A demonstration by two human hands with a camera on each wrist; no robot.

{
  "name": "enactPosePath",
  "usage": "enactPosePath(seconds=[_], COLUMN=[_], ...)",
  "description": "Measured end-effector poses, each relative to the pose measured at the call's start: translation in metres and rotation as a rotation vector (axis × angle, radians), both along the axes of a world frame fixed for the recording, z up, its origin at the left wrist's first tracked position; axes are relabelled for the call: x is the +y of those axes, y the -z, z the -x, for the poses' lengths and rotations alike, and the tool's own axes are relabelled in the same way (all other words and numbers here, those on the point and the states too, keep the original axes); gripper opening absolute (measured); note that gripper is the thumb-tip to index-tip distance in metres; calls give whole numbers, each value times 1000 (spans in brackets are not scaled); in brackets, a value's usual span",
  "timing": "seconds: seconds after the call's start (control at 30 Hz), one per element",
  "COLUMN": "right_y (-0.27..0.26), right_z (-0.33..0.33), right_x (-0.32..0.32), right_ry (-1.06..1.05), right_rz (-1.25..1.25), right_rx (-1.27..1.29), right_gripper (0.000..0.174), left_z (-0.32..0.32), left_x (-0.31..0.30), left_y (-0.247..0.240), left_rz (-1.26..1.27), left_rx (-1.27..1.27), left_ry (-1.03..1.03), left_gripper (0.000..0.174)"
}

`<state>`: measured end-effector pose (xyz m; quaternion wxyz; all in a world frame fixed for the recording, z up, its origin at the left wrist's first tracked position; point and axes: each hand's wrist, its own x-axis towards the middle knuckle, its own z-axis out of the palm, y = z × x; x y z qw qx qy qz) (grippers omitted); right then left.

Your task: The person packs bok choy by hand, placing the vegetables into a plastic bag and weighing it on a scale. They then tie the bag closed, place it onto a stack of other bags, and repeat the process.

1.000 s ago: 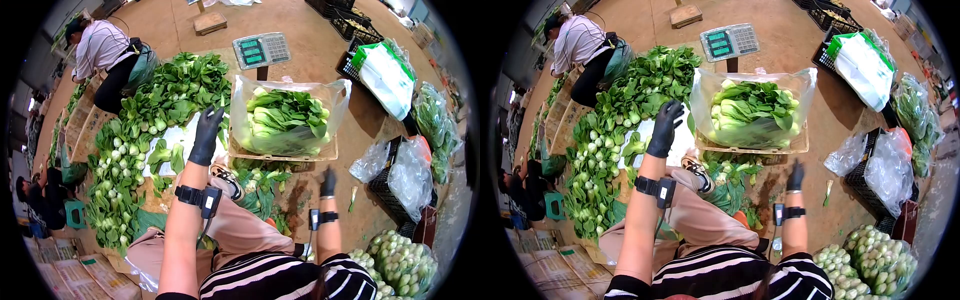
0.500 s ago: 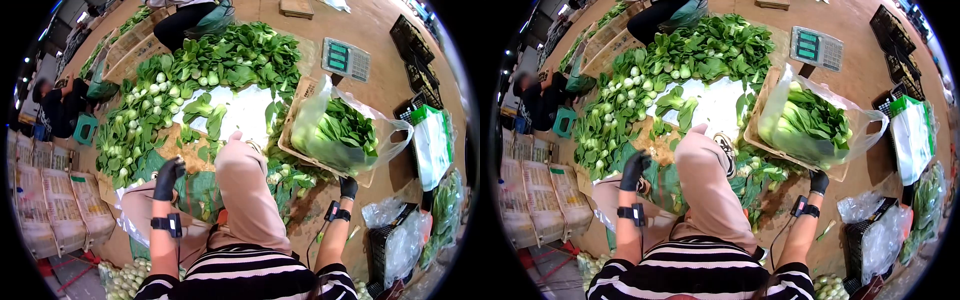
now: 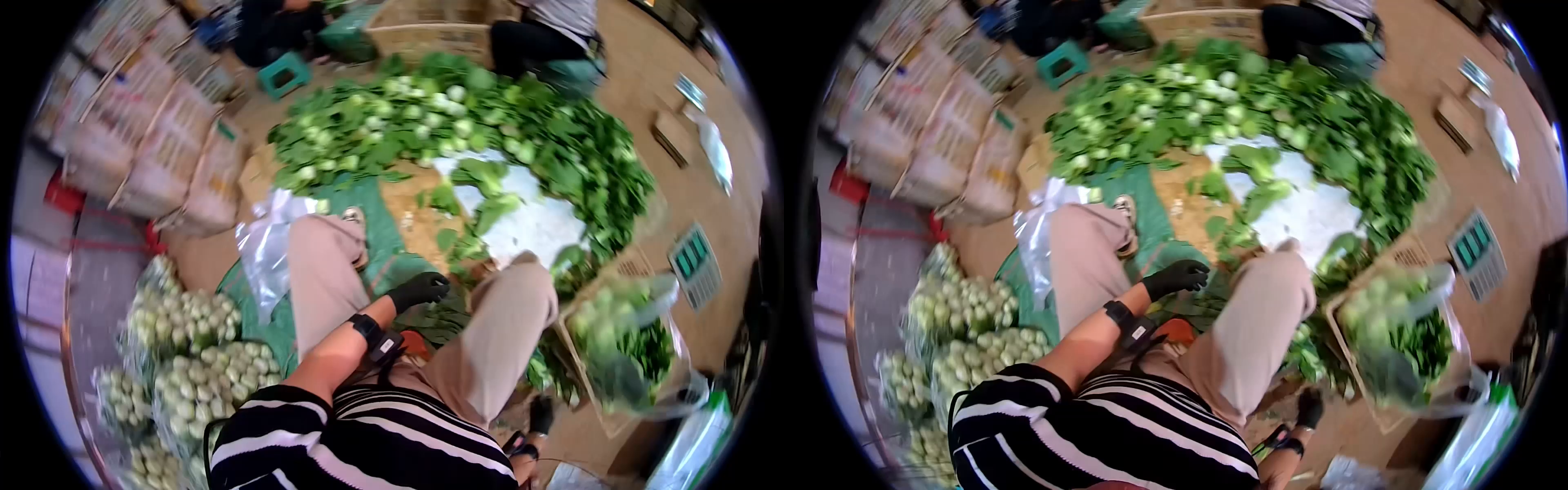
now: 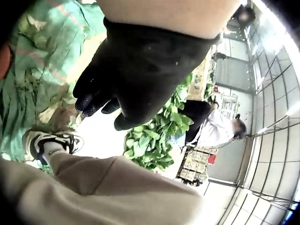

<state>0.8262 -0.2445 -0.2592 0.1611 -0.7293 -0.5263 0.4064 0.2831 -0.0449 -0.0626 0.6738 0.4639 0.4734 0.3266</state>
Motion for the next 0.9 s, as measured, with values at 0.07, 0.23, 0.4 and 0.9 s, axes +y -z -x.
enactPosePath(seconds=[0.07,0.23,0.4,0.9], right_y=[-64,-70,-91,-78], right_z=[98,147,168,275], right_x=[13,53,83,167], right_ry=[-433,-320,-259,-199], right_rz=[179,66,31,396], right_rx=[-318,-272,-291,-221], right_gripper=[35,35,34,34], left_z=[19,31,92,135], left_x=[-3,-29,-23,207], left_y=[-11,-47,-188,-170], left_rz=[62,3,-383,96], left_rx=[57,-68,-17,390], left_ry=[-75,-156,-370,-19], left_gripper=[33,35,31,49])
